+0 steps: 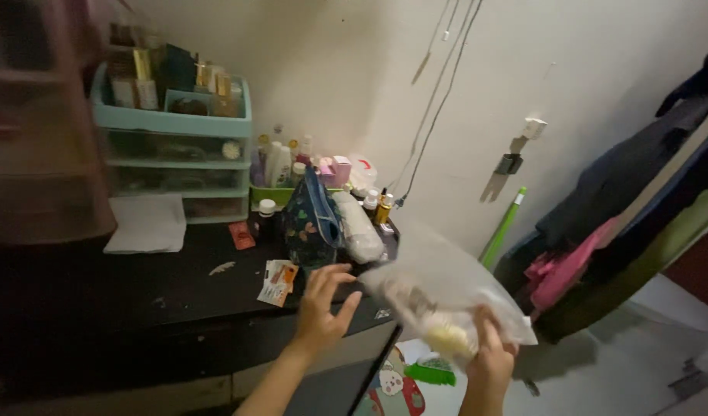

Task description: The person removes small items from a plastic bag and places them into a pink drawer unit. They then open and close drawers, rearrange small boxes and plush toys on a table, and place items into a small pink storage box. The person continues to open and close drawers and handle small items throughout the clip.

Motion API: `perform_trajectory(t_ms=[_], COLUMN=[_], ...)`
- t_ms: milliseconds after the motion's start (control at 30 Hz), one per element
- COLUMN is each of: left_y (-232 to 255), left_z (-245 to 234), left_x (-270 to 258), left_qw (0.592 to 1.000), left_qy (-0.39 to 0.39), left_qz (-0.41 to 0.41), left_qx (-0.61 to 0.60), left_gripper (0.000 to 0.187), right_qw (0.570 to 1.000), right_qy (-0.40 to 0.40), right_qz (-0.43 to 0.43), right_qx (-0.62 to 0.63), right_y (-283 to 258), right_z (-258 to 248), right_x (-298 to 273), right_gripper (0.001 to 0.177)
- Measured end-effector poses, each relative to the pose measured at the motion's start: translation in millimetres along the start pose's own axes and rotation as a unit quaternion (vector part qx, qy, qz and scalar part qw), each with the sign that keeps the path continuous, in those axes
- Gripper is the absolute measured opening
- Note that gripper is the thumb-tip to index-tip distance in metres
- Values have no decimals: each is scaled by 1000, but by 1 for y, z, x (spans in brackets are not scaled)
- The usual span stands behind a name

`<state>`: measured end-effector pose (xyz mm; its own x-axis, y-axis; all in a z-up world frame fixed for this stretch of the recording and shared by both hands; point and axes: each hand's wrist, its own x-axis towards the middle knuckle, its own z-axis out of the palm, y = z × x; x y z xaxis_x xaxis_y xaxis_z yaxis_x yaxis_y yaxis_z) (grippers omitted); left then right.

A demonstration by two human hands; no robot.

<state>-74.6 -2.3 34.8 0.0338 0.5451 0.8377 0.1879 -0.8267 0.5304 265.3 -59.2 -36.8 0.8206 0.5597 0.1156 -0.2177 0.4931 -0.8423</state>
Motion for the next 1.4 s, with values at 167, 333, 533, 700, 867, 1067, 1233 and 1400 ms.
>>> perform_trajectory(t_ms=[167, 333, 533, 700, 867, 1067, 1233, 1400], left_y=[-21, -43, -73, -68, -75, -80, -78, -78], left_z=[45, 72, 84, 85, 92, 100, 102, 100], left_x=[2, 7, -1, 3, 1, -2, -1, -1], left_qw=[996, 993, 982, 980, 985, 981, 985, 979], left_qy=[-62, -30, 6, 25, 22, 28, 31, 11], left_qz=[59, 96, 93, 69, 41, 15, -11, -13], left_qx=[38, 67, 163, 184, 167, 191, 171, 203], left_gripper=[14, 15, 33, 34, 40, 48, 50, 52], right_qw=[916, 911, 921, 862, 837, 801, 802, 804], right_qy=[69, 49, -17, -40, -101, -104, -82, -75], right_qz=[-145, -305, -328, -425, -466, -484, -491, -481], right_qx=[-368, -272, -210, -273, -267, -336, -330, -343], right_y=[-25, -6, 35, 58, 71, 59, 58, 61], right_z=[64, 118, 156, 168, 167, 156, 146, 140], right_x=[-5, 5, 17, 19, 16, 1, -4, -5], right_gripper=[40, 24, 19, 16, 14, 78, 91, 91])
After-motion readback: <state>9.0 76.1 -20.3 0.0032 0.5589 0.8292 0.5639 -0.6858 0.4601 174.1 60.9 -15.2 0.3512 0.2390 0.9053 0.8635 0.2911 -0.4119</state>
